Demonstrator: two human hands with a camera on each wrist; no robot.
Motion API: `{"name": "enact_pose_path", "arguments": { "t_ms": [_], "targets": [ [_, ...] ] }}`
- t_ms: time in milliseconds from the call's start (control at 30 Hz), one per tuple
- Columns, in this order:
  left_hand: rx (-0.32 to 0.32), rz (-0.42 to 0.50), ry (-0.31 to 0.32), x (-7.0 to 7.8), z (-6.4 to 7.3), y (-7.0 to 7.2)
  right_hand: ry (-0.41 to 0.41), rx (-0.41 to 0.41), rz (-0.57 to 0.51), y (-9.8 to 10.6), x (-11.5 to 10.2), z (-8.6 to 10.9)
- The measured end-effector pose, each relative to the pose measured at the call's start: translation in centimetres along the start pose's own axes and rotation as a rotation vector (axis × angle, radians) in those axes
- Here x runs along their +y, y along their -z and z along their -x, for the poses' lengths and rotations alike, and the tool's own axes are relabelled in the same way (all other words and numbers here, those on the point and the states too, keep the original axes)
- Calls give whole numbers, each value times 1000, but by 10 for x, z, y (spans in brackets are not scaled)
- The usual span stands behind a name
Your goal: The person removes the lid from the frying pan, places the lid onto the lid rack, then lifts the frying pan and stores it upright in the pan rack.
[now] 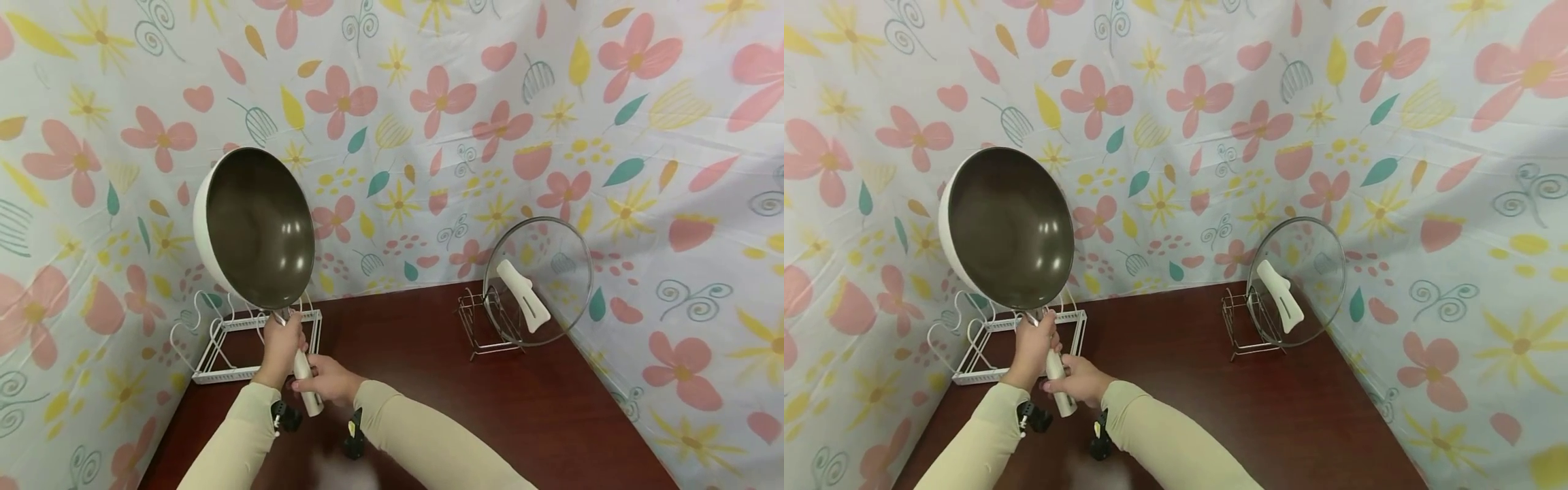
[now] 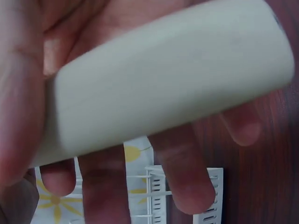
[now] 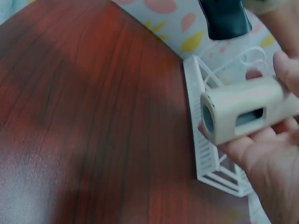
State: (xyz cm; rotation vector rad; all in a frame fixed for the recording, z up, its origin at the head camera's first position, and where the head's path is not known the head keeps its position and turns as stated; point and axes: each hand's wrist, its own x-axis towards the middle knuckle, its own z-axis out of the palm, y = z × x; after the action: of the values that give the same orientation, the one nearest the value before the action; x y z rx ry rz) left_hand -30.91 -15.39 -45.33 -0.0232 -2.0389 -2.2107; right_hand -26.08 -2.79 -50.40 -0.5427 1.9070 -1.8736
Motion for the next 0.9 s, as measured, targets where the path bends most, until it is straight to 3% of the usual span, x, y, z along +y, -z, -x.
{"name": "enact_pose_path", "arguments": {
  "t_ms": [167,300,433,733,900],
  "targets": [
    [40,-1,-22,3,0,3,44,35,139,-3,-3,2],
    [98,-1,-19,6,0,12,42,8,196,-9,2,2],
    [139,-48,-26,9,1,21,57,11,208,-19,8,2],
    [139,-71,-51,19,-1,27,103,160,203,-41,1,1],
    [184,-123,-100,29,-3,32,149,154,199,-48,-3,-6]
  ]
}}
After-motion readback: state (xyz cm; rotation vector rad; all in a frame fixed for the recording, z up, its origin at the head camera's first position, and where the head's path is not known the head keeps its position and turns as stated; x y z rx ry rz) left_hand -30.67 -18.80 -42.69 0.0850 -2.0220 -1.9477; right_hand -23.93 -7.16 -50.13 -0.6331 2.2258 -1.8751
